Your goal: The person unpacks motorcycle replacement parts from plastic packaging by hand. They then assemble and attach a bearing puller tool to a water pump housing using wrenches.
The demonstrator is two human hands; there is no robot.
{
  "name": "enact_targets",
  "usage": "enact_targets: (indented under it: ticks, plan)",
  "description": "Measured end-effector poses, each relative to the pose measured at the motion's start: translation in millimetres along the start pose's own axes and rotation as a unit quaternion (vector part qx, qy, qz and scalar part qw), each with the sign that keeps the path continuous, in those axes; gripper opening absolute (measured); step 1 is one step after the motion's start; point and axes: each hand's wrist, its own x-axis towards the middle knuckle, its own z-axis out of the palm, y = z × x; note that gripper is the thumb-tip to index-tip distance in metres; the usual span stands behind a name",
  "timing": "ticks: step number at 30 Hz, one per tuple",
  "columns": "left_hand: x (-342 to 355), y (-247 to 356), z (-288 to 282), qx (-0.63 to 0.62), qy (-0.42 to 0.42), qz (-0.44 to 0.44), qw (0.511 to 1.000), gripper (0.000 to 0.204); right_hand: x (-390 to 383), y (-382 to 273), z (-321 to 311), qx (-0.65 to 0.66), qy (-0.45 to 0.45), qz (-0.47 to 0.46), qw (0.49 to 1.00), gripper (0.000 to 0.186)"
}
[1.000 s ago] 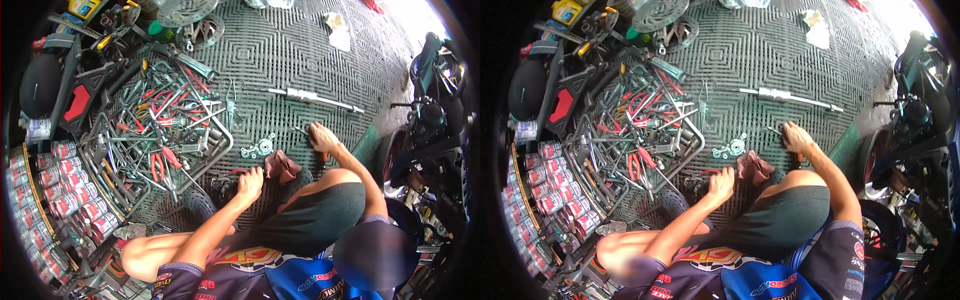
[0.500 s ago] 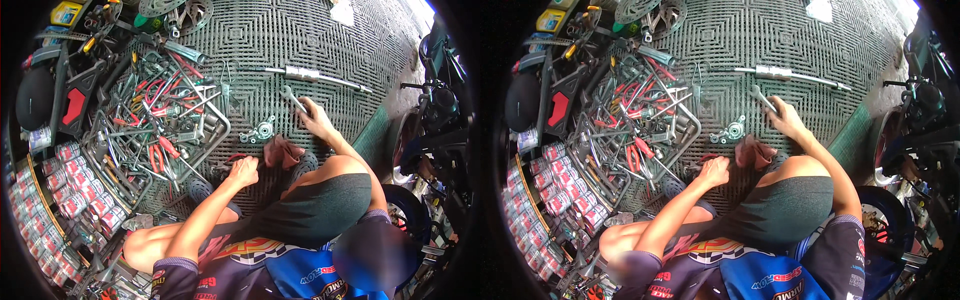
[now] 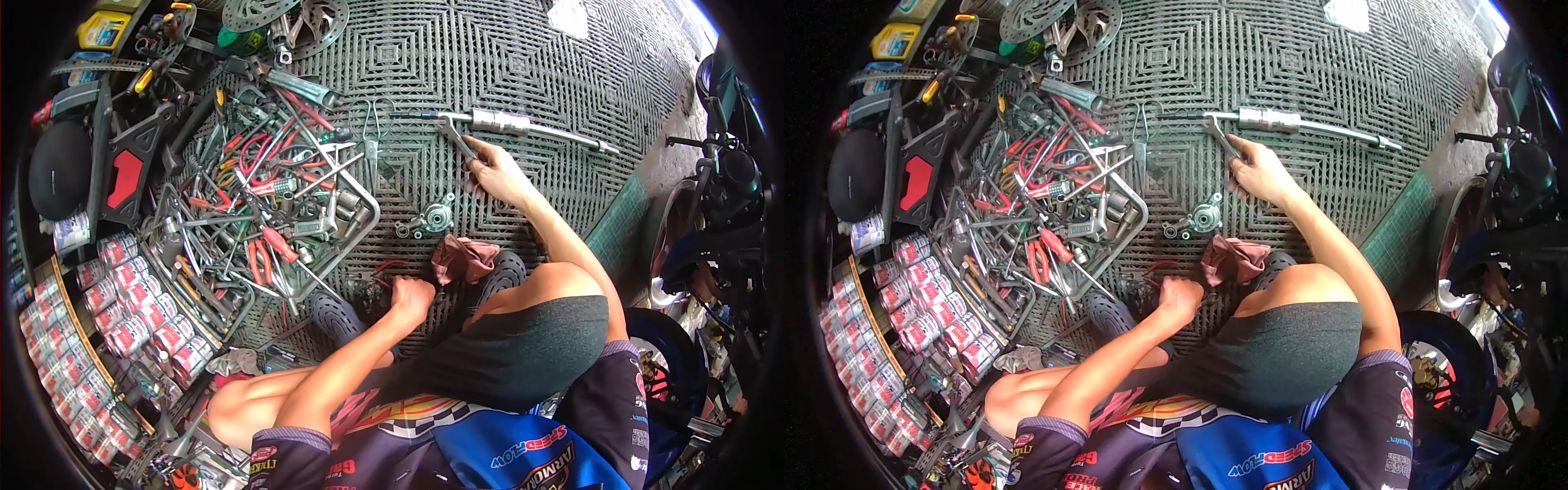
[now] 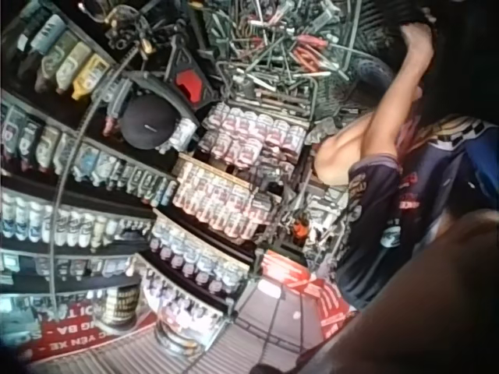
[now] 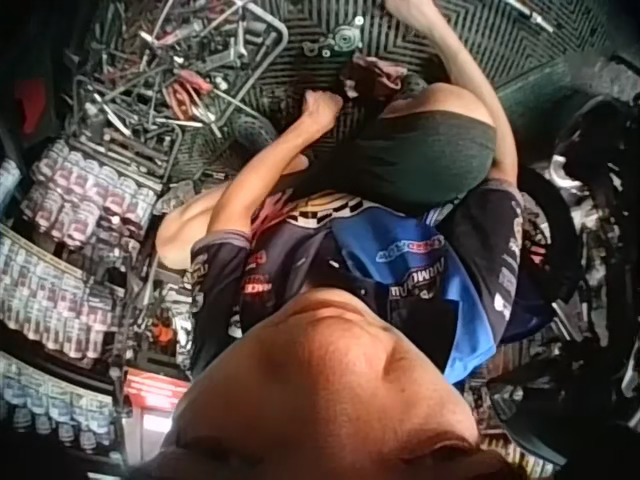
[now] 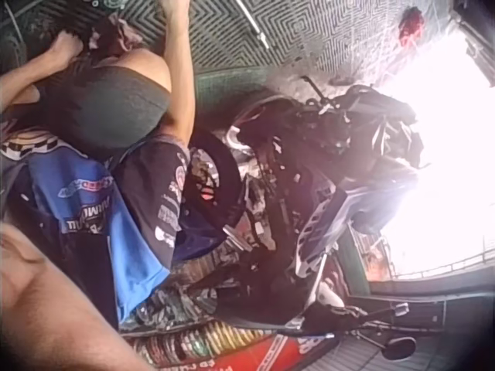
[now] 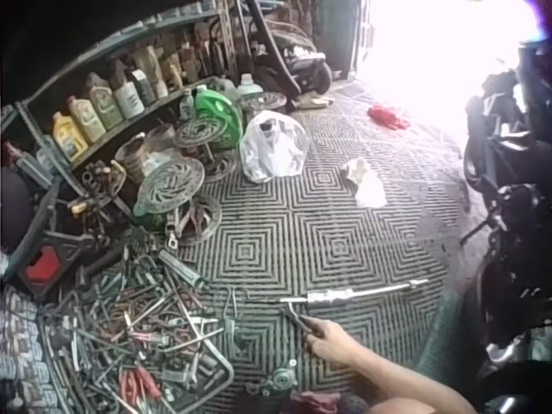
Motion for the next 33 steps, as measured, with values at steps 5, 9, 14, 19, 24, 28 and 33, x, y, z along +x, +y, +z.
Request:
enact_targets:
  ticks: [5,9,14,19,24,28,33]
  plan:
    - [-18,13,4,0.033,0.068,0.016,0.997,0.017,3,-16,3,0.072,-0.021,0.059,0.995,0.052]
    - [-29,21,15,0.071,0.142,0.063,0.985,0.018,9,-26,7,0.101,-0.016,0.097,0.99,0.052]
    - [-25,24,41,0.044,0.176,0.072,0.981,0.015,11,-50,15,0.196,-0.028,0.135,0.971,0.053]
    - [-28,19,31,-0.014,0.192,0.082,0.978,0.014,12,-43,21,0.216,-0.046,0.128,0.967,0.054]
    - [-33,-10,19,-0.237,0.125,0.099,0.958,0.015,18,-71,11,0.246,-0.049,0.153,0.956,0.044]
    - [-19,-29,-48,-0.479,0.185,0.052,0.857,0.013,29,-75,-9,0.254,-0.054,0.154,0.953,0.021]
    - [32,-76,-147,-0.584,0.3,-0.053,0.753,0.025,19,-74,7,0.252,-0.005,0.144,0.957,0.022]
